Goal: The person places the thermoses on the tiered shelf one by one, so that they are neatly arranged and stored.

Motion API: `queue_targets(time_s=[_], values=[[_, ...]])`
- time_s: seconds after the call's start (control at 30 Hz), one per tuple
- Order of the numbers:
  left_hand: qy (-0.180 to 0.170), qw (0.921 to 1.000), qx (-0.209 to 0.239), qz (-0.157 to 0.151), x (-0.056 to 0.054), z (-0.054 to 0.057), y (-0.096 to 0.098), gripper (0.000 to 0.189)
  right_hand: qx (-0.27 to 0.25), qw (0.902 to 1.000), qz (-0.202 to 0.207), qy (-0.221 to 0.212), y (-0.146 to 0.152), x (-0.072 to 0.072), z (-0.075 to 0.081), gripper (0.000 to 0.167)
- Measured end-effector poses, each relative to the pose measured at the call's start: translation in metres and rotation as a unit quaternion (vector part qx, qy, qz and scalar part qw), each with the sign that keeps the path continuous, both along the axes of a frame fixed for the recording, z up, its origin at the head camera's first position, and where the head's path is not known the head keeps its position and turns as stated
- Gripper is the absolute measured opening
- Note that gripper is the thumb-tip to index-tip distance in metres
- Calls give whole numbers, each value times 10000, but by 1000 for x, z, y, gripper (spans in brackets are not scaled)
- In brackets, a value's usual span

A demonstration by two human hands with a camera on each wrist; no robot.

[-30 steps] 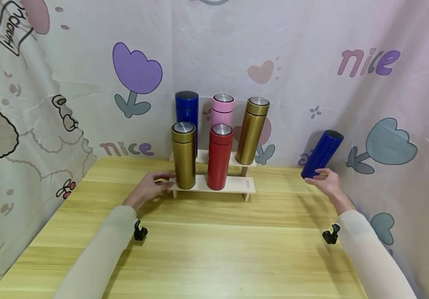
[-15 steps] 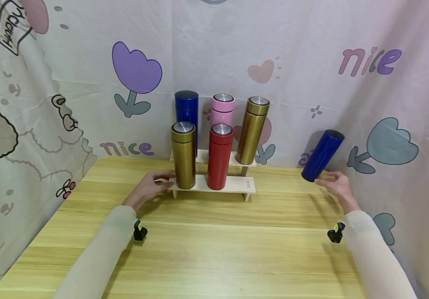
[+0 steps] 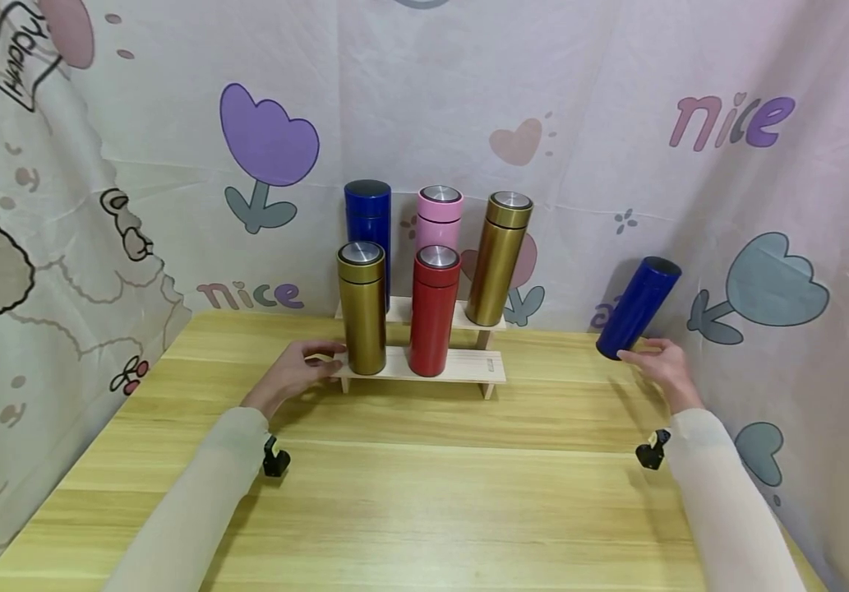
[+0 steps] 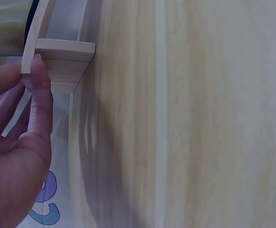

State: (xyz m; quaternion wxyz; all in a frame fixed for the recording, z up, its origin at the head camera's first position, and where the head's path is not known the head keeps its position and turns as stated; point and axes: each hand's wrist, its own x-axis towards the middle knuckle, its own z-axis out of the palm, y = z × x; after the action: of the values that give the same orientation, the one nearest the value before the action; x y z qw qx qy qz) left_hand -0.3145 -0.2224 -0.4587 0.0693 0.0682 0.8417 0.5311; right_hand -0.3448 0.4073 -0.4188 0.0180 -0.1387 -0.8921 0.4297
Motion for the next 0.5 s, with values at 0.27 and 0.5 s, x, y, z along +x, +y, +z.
queue_targets(time_s=[0.27,0.5], values=[[32,10000,0,-58,-1,-1,-3,45,-269,9990,-338,-113,-6,-10,-5,89],[23,9999,94,-119,1,2,-1,46,-224,9990,-377,126,-10,-17,-8,95]])
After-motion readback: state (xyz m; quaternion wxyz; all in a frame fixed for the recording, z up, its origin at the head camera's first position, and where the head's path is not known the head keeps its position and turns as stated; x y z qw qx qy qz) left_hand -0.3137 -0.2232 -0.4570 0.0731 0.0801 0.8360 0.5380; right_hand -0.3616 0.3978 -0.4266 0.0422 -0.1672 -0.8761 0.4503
